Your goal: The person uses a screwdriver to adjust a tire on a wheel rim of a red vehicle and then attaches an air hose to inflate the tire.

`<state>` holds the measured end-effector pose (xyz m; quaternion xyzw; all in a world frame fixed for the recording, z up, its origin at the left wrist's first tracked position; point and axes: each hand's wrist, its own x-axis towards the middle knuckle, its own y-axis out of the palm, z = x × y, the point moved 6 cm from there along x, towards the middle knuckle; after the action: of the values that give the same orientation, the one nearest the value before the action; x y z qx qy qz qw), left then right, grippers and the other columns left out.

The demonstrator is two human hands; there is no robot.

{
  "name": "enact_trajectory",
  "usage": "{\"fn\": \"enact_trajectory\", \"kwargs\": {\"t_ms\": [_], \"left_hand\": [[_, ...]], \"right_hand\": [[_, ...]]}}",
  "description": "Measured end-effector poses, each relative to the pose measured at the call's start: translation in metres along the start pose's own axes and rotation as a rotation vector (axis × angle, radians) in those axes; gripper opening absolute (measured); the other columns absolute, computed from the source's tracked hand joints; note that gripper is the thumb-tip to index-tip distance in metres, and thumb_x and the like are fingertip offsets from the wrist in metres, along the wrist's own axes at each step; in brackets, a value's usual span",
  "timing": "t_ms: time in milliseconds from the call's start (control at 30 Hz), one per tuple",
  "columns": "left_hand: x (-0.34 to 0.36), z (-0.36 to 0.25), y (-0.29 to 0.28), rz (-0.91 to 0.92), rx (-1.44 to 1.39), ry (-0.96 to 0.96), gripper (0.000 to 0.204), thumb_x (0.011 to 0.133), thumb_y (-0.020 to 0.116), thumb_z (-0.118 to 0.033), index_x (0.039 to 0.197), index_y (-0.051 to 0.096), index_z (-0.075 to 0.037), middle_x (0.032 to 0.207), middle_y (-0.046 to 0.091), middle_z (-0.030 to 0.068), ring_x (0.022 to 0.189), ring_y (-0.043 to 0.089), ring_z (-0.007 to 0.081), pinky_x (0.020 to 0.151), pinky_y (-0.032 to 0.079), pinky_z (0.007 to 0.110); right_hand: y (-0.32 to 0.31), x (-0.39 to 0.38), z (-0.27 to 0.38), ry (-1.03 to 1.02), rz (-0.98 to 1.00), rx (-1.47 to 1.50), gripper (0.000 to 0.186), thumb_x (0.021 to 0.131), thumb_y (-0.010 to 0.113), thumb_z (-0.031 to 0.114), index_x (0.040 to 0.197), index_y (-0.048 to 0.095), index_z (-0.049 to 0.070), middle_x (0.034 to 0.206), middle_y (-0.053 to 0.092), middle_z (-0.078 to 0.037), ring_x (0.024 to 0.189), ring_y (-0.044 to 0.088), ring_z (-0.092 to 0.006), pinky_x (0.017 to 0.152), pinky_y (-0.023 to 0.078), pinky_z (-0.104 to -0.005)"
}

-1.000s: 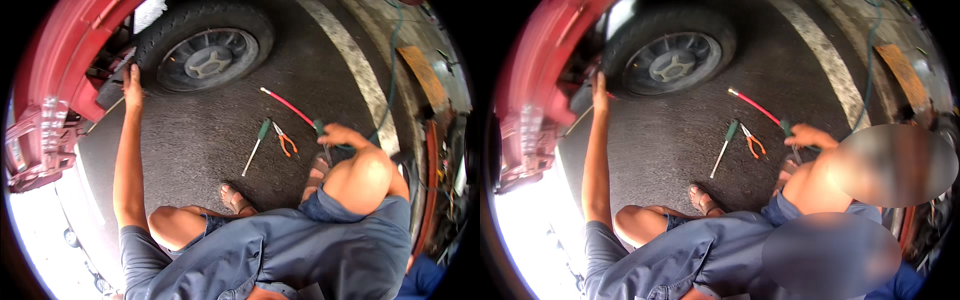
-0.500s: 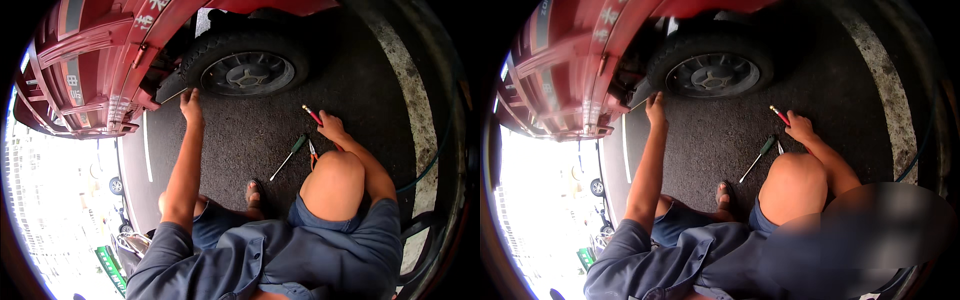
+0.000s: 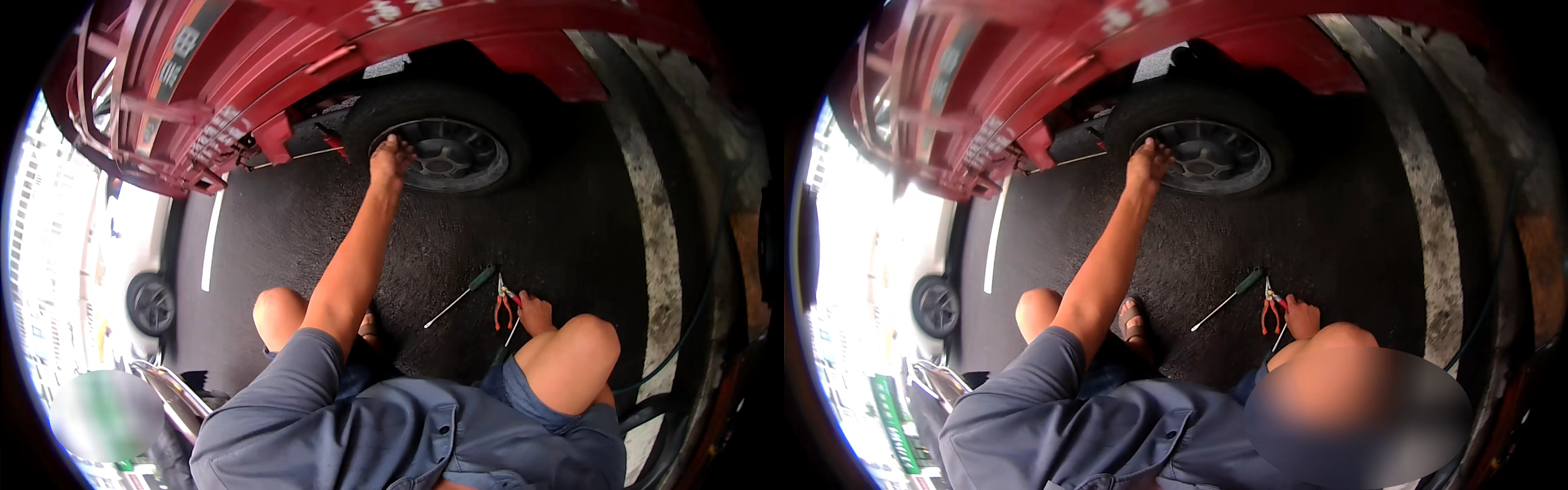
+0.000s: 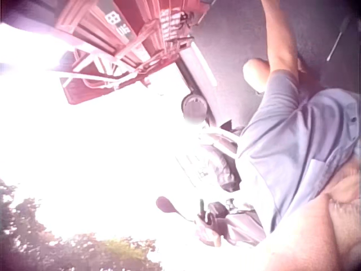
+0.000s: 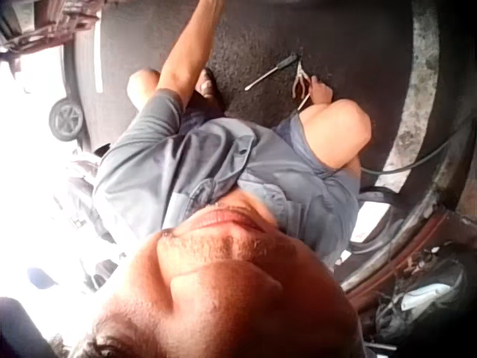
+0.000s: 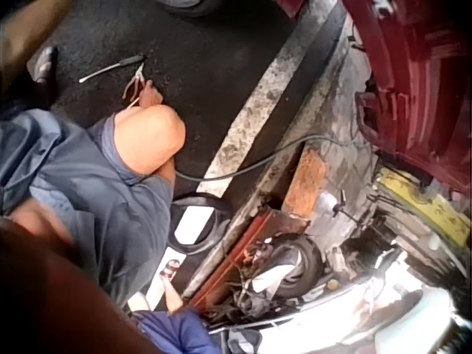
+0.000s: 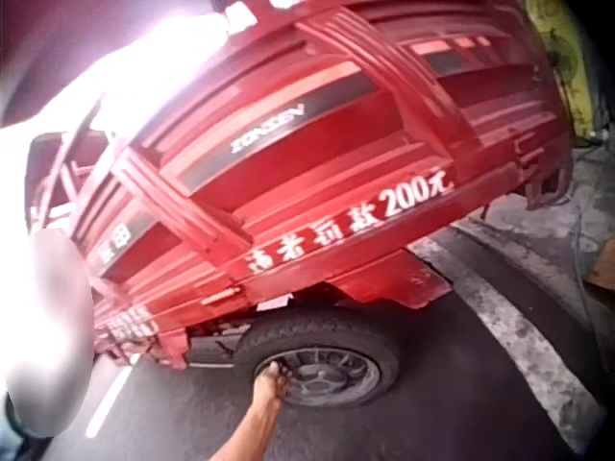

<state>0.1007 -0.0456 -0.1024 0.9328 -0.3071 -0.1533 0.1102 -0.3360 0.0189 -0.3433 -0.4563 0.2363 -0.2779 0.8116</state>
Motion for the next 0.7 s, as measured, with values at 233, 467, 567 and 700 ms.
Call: {"fn": "enact_trajectory", "kwargs": {"t_ms": [233,467,567,700], "left_hand": [[0.001,0.004,0.007,0.1,-0.058,-0.014,0.025,0.1,0.057,-0.025,0.103,0.06,-0.001,0.096,0.067,0.0114,0.089,0.067,0.0257,0.081,0.058,0.04],[0.002,-0.001,0.011,0.137,-0.206,-0.006,0.018,0.097,0.06,-0.015,0.093,0.065,0.002,0.085,0.071,0.011,0.066,0.066,0.0178,0.059,0.056,0.032],[-0.01,-0.002,0.02,0.288,-0.32,-0.15,0.024,0.1,0.056,-0.019,0.11,0.062,0.002,0.103,0.071,0.0139,0.079,0.069,0.0215,0.067,0.059,0.034],[0.0,-0.012,0.004,0.431,-0.206,-0.168,0.031,0.101,0.056,-0.028,0.111,0.064,0.001,0.106,0.071,0.0131,0.086,0.069,0.0203,0.074,0.057,0.033]], "right_hand": [[-0.016,0.015,0.031,0.092,0.17,0.157,0.042,0.086,0.068,0.049,0.091,0.059,0.008,0.079,0.068,-0.02,0.081,0.068,-0.0407,0.069,0.053,-0.0514],[0.016,0.021,0.038,0.111,0.158,-0.058,0.039,0.081,0.073,0.041,0.089,0.058,0.005,0.079,0.067,-0.022,0.078,0.067,-0.0418,0.067,0.053,-0.0518],[0.004,0.018,0.027,0.119,0.105,-0.095,0.029,0.076,0.07,0.03,0.089,0.062,0.005,0.078,0.066,-0.025,0.071,0.066,-0.0448,0.066,0.054,-0.0526],[-0.068,0.046,0.055,0.461,0.231,0.357,0.026,0.079,0.07,0.018,0.1,0.061,0.006,0.074,0.065,-0.008,0.059,0.066,-0.0195,0.052,0.053,-0.0359]]}}
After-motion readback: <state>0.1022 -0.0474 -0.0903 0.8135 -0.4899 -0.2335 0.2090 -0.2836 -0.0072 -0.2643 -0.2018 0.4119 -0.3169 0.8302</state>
